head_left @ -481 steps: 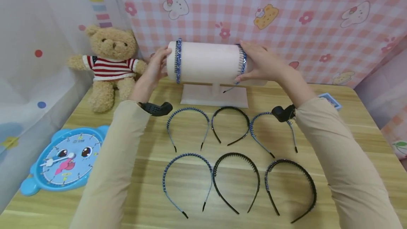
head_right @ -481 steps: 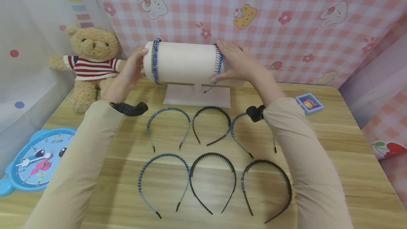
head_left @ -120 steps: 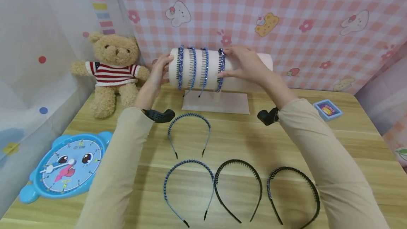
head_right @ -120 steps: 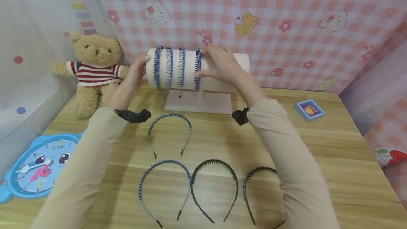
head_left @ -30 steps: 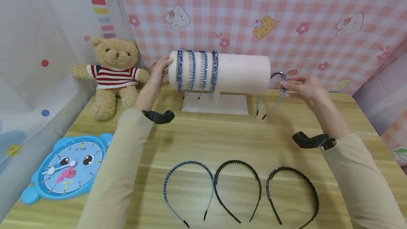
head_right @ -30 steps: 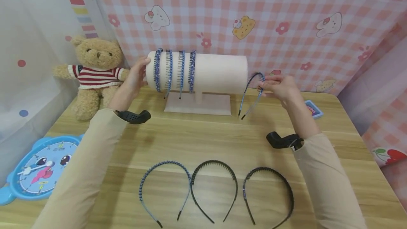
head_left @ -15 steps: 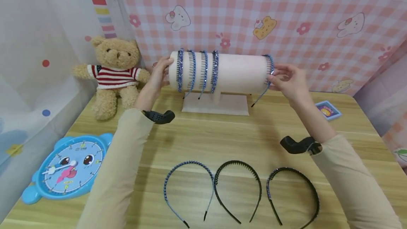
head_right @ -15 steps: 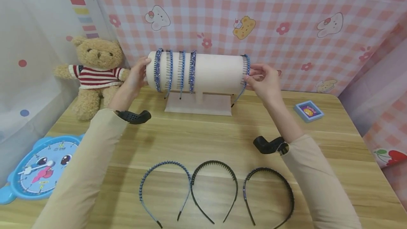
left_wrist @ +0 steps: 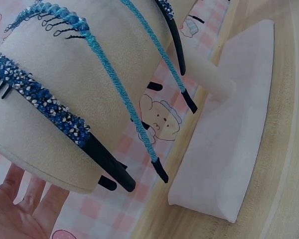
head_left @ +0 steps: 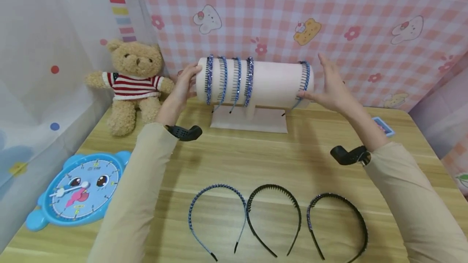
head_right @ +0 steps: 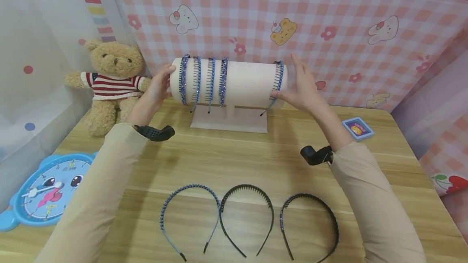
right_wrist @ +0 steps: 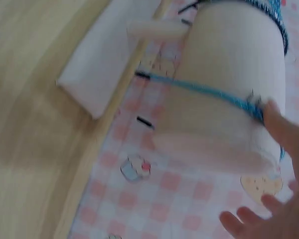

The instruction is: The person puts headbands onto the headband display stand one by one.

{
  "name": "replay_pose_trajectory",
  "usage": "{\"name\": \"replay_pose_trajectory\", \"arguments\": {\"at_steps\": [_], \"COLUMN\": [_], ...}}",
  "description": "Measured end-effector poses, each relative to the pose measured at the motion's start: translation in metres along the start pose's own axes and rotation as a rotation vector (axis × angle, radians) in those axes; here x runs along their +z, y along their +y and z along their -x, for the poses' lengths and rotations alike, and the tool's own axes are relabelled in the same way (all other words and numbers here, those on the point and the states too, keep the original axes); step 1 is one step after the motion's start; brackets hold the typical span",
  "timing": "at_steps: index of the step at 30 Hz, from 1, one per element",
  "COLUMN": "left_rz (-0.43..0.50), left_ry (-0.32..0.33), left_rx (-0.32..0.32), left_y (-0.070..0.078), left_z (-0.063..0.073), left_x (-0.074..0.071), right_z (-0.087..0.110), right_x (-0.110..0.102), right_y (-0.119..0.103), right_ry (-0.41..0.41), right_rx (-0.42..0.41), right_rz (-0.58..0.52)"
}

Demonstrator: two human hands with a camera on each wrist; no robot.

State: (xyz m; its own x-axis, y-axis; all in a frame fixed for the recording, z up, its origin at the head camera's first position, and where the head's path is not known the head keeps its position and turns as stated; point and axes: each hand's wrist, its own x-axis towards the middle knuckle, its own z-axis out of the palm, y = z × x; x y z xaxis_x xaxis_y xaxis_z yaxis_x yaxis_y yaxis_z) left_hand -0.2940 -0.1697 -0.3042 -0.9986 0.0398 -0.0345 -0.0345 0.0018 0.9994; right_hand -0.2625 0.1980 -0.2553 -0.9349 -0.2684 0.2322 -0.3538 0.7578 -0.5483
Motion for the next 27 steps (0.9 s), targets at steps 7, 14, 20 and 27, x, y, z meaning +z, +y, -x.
{"name": "replay_pose_trajectory", "arguments": {"at_steps": [7, 14, 20, 27], "left_rz": [0.002, 0.008, 0.013, 0.011], "left_ry": [0.001, 0.001, 0.002, 0.01], "left_rx": [-0.007, -0.001, 0.004, -0.002], "left_y": [0.002, 0.001, 0.0, -0.001], "left_z": [0.0, -0.001, -0.001, -0.002], "left_x": [0.001, 0.002, 0.001, 0.0], "right_z": [-0.022, -0.031, -0.038, -0.047], "right_x": [-0.014, -0.004, 0.009, 0.022], "right_y": [-0.002, -0.02, -0.038, -0.048], "right_ry": [-0.271, -0.28, -0.297, -0.302], "right_rx": [-0.144, -0.198, -0.201, -0.22], "right_rz": [0.045, 0.128, 0.213, 0.241]}}
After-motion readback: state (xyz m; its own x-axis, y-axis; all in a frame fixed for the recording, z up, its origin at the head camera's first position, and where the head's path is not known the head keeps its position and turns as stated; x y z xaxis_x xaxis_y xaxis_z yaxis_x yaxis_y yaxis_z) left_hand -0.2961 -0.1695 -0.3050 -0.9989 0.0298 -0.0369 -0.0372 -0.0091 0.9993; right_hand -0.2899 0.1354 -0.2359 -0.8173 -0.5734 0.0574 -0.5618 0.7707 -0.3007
